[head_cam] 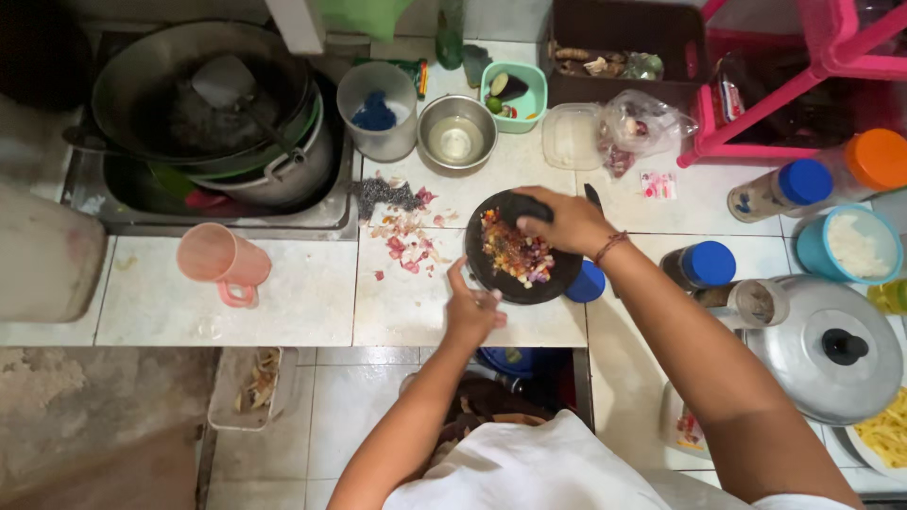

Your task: The person grinds ingredients in a mortar using a pestle.

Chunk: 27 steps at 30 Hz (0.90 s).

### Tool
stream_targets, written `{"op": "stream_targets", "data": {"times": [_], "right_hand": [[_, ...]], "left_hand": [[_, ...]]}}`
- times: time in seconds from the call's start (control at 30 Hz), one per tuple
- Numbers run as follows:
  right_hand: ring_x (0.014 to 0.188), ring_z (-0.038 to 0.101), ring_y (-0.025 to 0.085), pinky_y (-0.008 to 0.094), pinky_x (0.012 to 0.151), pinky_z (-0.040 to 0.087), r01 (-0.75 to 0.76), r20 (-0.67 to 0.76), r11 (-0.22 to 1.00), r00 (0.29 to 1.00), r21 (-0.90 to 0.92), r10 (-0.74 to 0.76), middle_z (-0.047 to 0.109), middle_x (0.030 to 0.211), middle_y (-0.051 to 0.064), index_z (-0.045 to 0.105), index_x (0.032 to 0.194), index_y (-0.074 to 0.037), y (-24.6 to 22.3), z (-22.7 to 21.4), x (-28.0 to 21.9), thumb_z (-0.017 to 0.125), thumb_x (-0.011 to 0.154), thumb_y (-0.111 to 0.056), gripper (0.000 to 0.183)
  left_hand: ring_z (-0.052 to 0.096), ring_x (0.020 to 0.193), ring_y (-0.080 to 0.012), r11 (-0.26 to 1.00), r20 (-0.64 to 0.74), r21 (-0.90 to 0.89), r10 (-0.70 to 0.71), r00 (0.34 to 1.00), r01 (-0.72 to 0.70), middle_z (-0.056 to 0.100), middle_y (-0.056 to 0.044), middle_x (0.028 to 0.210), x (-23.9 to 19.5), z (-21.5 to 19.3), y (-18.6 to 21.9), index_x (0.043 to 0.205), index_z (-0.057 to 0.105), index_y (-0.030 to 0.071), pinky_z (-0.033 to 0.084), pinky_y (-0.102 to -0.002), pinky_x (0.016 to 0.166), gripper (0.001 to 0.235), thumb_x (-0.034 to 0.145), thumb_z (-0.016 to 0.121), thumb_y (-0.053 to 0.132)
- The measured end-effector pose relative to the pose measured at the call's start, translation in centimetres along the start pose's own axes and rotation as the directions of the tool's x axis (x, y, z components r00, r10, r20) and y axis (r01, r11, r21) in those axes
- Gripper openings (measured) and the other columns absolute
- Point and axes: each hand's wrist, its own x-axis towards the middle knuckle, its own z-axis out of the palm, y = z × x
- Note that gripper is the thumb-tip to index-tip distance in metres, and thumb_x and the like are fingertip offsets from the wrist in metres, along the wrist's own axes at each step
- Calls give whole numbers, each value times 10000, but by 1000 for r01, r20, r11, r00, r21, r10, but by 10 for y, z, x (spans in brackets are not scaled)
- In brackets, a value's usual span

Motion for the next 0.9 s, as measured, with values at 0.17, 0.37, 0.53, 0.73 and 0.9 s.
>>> {"op": "stream_targets", "data": {"times": [0.17,0.37,0.53,0.73,0.9], "right_hand": [[925,730,385,479,843,580,-100,-57,991,994,-89,95,757,991,168,659,1344,-354,-37,-3,-1,641,955,-442,400],[879,727,383,502,774,587,-94,-90,956,993,-276,72,760,955,152,695,1278,-367,-53,10,3,663,903,-442,384],[861,727,380,498,755,592,-100,-39,928,995,-360,92,758,941,161,671,1315,-382,-46,20,5,672,887,-436,431],[807,730,377,497,729,596,-19,97,909,993,-416,65,750,903,161,658,1320,-385,-50,23,-13,681,883,-427,439],[742,732,377,478,656,603,-155,10,903,985,-400,173,735,834,180,502,1481,-403,-69,49,-51,655,932,-401,570]], "left_hand": [[716,659,-231,999,25,-8,50,998,-50,676,-227,1074,25,-9,13,1616,69,402,646,-349,560,1042,908,671,-70],[751,695,-276,992,51,23,-126,991,125,640,-214,1288,33,-6,31,1594,89,504,661,-377,571,1067,901,607,-121],[748,688,-309,999,84,-40,2,996,1,639,-179,1368,33,-7,32,1579,119,482,655,-392,539,1083,847,575,-173],[753,691,-318,997,55,-31,-68,996,70,634,-172,1343,28,-4,42,1571,143,484,664,-396,533,1073,831,562,-171],[742,652,-345,999,43,-51,-14,999,17,659,-212,1313,30,-6,43,1578,182,444,655,-396,505,1060,801,557,-172]]}}
